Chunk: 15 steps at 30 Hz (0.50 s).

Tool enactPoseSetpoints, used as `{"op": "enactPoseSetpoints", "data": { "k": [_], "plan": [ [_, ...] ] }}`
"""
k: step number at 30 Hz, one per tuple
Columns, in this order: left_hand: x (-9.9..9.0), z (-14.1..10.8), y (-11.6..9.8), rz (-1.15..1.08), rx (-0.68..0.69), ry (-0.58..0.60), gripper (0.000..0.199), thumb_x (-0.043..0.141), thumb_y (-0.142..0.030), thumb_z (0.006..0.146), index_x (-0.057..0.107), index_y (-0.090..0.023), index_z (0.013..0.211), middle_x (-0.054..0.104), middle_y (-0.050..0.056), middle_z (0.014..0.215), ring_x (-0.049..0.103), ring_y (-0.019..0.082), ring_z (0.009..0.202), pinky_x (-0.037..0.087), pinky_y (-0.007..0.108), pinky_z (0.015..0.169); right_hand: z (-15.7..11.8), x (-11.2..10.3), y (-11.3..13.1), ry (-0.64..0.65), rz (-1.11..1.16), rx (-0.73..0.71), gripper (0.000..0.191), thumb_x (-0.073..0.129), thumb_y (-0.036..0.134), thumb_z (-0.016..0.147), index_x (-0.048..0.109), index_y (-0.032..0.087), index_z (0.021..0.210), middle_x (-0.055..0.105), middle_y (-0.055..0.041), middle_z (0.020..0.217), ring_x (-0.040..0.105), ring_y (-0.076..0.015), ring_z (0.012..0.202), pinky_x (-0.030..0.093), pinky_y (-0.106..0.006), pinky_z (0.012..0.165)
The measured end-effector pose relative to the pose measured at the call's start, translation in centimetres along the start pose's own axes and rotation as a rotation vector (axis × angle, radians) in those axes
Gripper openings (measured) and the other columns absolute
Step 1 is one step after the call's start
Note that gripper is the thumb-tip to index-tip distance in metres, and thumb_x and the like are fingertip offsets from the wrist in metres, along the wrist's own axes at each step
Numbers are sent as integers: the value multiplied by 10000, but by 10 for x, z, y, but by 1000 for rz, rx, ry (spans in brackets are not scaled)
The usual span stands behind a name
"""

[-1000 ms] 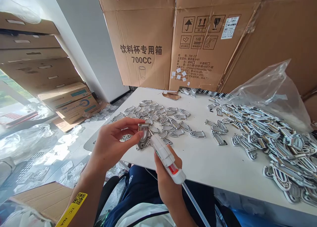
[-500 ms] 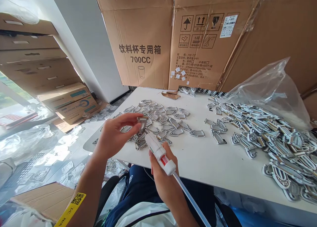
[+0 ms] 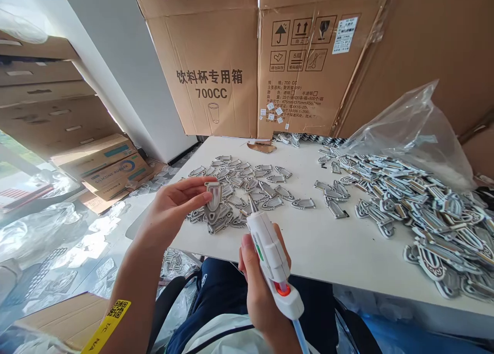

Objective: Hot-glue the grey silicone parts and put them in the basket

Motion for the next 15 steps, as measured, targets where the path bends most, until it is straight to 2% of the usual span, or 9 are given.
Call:
{"op": "enactPoseSetpoints", "data": {
  "k": [2,4,8,10,11,13,15],
  "plan": [
    [11,0,7,27,4,20,379,960,-376,906,910,-217,1246,833,61,964,787,178,921,677,265,847,-2,3,0,15,-14,-4,376,739,575,1112,565,268,980,538,70,709,498,-139,614,348,-275,540],
    [30,3,19,86,0,83,371,928,-366,926,897,-208,1260,843,71,989,801,201,938,687,297,858,-5,7,2,45,-52,-41,397,733,559,1114,542,267,924,545,66,699,476,-137,594,363,-293,555],
    [94,12,52,234,67,411,325,856,-327,954,881,-210,1256,869,100,1077,825,247,945,702,354,842,-9,16,7,59,-59,-139,362,786,564,1051,582,284,948,535,71,682,463,-148,550,378,-295,517],
    [131,15,63,323,161,565,273,838,-279,939,895,-221,1199,868,94,1062,829,253,922,700,353,828,-11,18,6,-14,-111,-80,401,782,651,1019,618,290,962,551,50,710,535,-182,601,437,-315,551],
    [148,17,66,374,202,621,248,831,-241,917,902,-227,1155,867,82,1019,828,248,875,695,346,803,-13,16,6,-98,-138,-29,441,771,706,1004,630,291,955,554,40,717,557,-200,626,460,-330,574],
    [177,23,69,442,257,677,225,831,-166,859,908,-235,1059,863,55,920,817,239,772,678,333,743,-16,14,7,-210,-169,40,515,756,791,966,634,292,920,547,29,705,554,-216,636,457,-348,582],
    [199,32,67,484,304,680,211,832,-119,834,902,-232,998,860,40,859,819,246,746,668,332,732,-16,14,11,-244,-168,49,560,753,834,936,612,296,876,523,34,658,481,-198,571,384,-344,534]
  ]
}}
Point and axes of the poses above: each hand's wrist, its own z-axis towards the middle knuckle, its own x-axis out of the palm, y = z × x, the point moved 5 cm from there along z, towards the middle knuckle
